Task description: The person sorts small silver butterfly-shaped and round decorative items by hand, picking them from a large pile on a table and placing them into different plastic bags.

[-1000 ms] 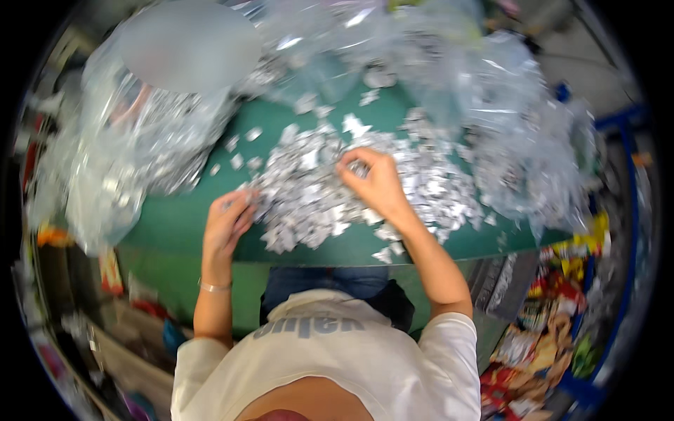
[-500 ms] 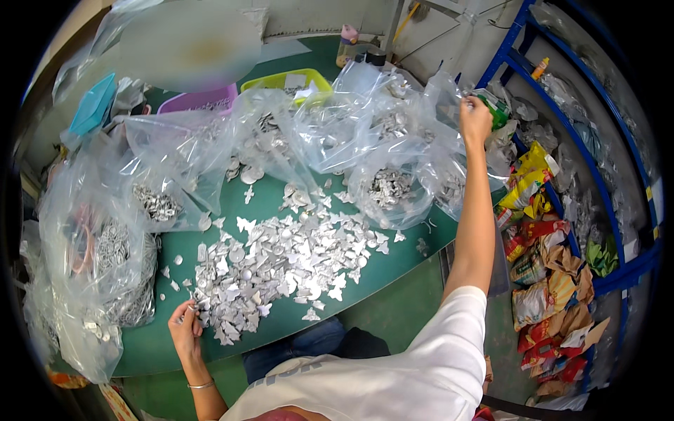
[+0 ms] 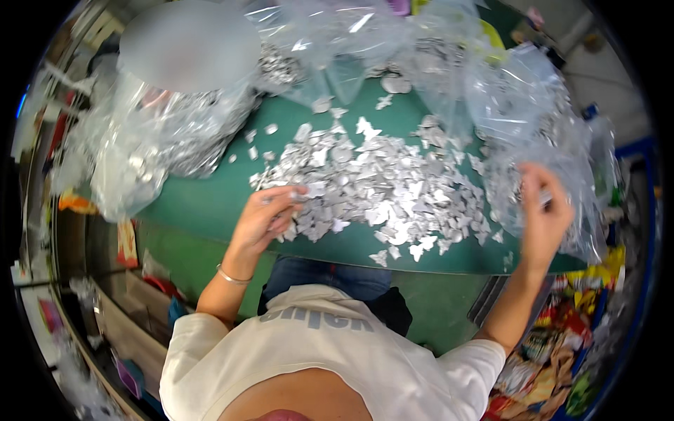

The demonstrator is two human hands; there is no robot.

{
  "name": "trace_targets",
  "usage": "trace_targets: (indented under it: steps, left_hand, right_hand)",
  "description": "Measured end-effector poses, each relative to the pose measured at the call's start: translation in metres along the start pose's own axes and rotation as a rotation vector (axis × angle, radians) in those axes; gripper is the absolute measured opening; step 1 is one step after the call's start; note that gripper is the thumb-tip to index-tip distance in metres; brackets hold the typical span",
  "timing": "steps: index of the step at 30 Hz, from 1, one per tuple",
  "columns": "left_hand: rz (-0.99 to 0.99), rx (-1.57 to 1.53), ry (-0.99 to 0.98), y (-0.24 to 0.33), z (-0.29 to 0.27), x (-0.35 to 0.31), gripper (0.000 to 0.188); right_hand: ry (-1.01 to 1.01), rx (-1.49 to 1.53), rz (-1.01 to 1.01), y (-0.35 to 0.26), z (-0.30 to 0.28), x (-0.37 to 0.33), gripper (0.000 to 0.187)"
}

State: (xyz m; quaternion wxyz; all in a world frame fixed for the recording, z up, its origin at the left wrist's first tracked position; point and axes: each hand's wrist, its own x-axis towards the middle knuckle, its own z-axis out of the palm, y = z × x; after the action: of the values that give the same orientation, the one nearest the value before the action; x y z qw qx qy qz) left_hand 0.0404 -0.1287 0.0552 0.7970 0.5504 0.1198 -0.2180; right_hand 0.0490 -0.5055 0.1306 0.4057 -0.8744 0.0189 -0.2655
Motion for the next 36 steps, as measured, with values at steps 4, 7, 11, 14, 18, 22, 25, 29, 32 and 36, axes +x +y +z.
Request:
trace_targets:
  steps: [4, 7, 11, 14, 18, 22, 25, 29, 32, 36]
  left_hand:
    - [-0.102, -0.178, -0.120, -0.012, 0.018, -0.006, 0.023]
    - [-0.183, -0.303, -0.220, -0.021, 0.025, -0.006, 0.022]
    - [-0.254, -0.399, -0.242, -0.027, 0.034, -0.008, 0.021]
    - [-0.259, -0.399, -0.222, -0.029, 0.036, -0.009, 0.019]
    - [-0.222, -0.358, -0.236, -0.032, 0.041, -0.007, 0.018]
    - [-0.208, -0.305, -0.160, -0.031, 0.049, -0.008, 0.021]
    - [-0.180, -0.279, -0.141, -0.033, 0.050, -0.008, 0.022]
    - [-0.113, -0.256, -0.083, -0.033, 0.053, -0.013, 0.022]
    - [-0.057, -0.232, -0.045, -0.035, 0.055, -0.012, 0.022]
    - [-0.020, -0.258, -0.045, -0.043, 0.051, -0.009, 0.024]
  right_hand:
    - [-0.563, 0.188, -0.037, -0.051, 0.085, -0.048, 0.030]
    - [-0.670, 0.376, -0.071, -0.062, 0.122, -0.068, 0.031]
    - [-0.697, 0.407, -0.134, -0.070, 0.141, -0.084, 0.023]
    - [-0.649, 0.478, -0.067, -0.070, 0.143, -0.090, 0.010]
    - [-0.602, 0.568, 0.042, -0.066, 0.142, -0.095, 0.007]
    - [-0.579, 0.599, -0.002, -0.060, 0.146, -0.099, 0.008]
    - [-0.593, 0.723, 0.322, -0.059, 0.142, -0.102, 0.009]
    - [-0.644, 1.084, 0.724, -0.049, 0.137, -0.103, 0.012]
    - [-0.657, 1.143, 0.774, -0.048, 0.135, -0.102, 0.012]
    - [-0.437, 0.575, 0.346, -0.032, 0.139, -0.099, 0.008]
